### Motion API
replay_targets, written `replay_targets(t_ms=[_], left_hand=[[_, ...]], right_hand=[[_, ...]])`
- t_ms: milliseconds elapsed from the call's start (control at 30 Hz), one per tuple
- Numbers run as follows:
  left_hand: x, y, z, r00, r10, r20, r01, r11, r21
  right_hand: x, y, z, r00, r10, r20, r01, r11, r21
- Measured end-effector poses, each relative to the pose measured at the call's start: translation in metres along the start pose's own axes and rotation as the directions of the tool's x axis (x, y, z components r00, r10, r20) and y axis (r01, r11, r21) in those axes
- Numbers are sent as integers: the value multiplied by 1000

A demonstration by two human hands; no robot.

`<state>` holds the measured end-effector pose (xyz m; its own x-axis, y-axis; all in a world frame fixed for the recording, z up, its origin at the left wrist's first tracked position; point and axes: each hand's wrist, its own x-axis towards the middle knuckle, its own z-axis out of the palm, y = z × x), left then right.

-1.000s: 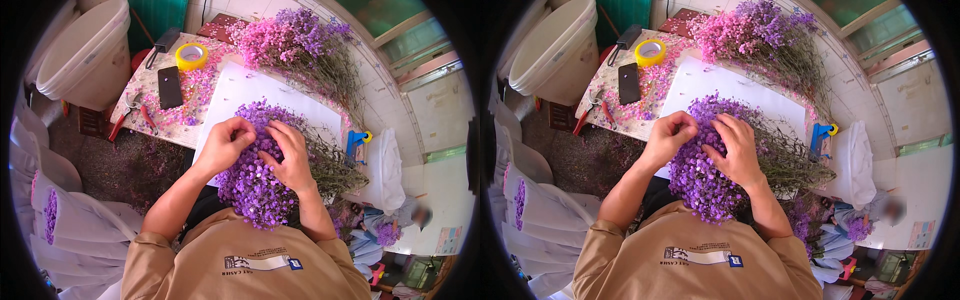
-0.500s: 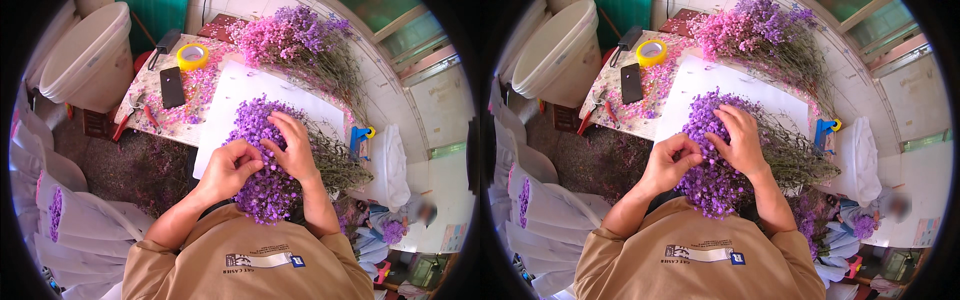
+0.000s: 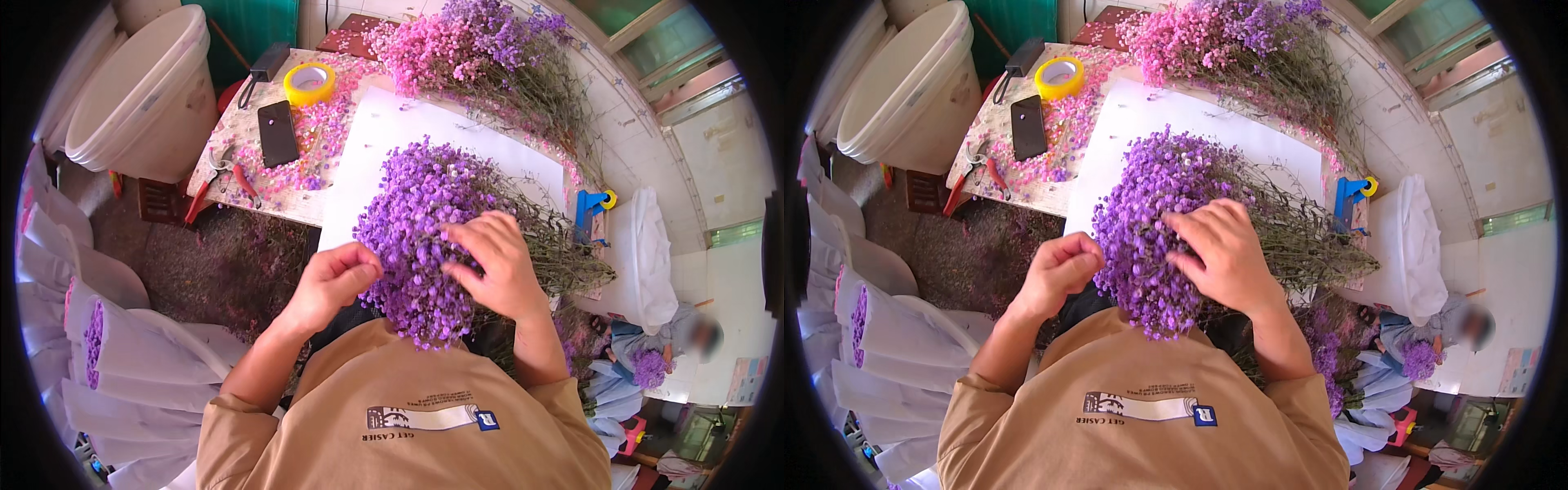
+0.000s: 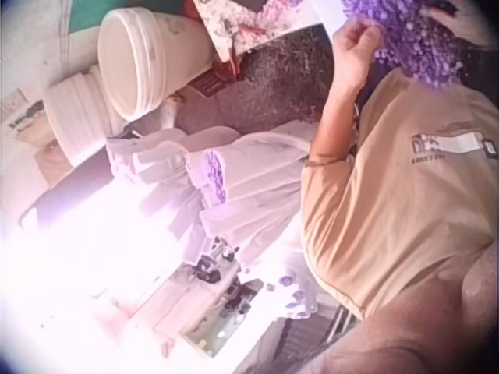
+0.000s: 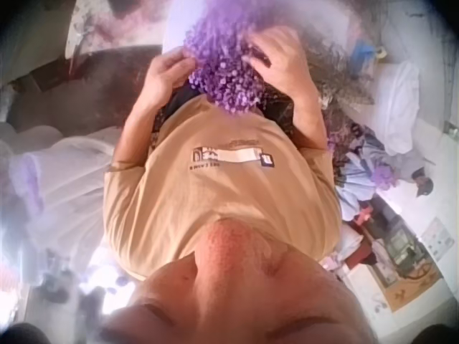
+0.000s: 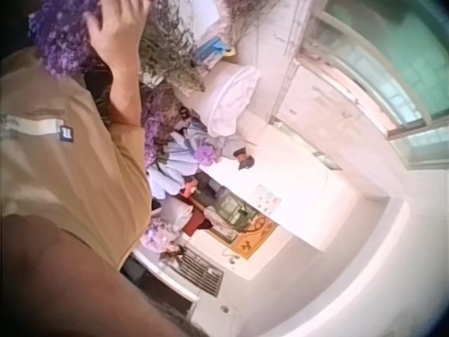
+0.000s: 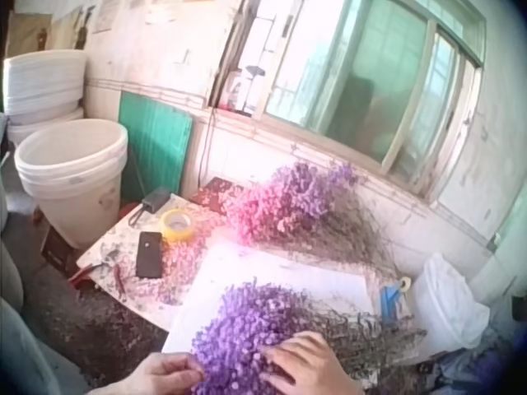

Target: The person gathers and arranges bundles of purple flowers on a table, then wraps them in white paper. They repeatedly adjust the flower heads and stems to form neat bouquets.

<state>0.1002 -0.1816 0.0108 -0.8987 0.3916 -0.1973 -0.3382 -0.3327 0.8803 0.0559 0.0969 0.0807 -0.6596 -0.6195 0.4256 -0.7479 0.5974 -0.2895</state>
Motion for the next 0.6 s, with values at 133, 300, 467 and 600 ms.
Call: replay_targets(t_ms=[133, 300, 467, 600], left_hand=[[-13, -9, 27, 999, 39, -4, -35, 930, 365], [-14, -7, 51, 931, 362, 33, -279, 654, 703], [-6, -25, 53, 857, 512, 57, -419, 628, 656], [-18, -19, 52, 859, 499, 113, -473, 690, 548]], right_hand=[[5, 7, 6, 996, 59, -69, -56, 997, 46], [6, 12, 13, 993, 81, -84, -76, 995, 63], [1, 14, 14, 984, 133, -122, -116, 983, 141], [-2, 10, 7, 974, 196, -113, -176, 971, 163]])
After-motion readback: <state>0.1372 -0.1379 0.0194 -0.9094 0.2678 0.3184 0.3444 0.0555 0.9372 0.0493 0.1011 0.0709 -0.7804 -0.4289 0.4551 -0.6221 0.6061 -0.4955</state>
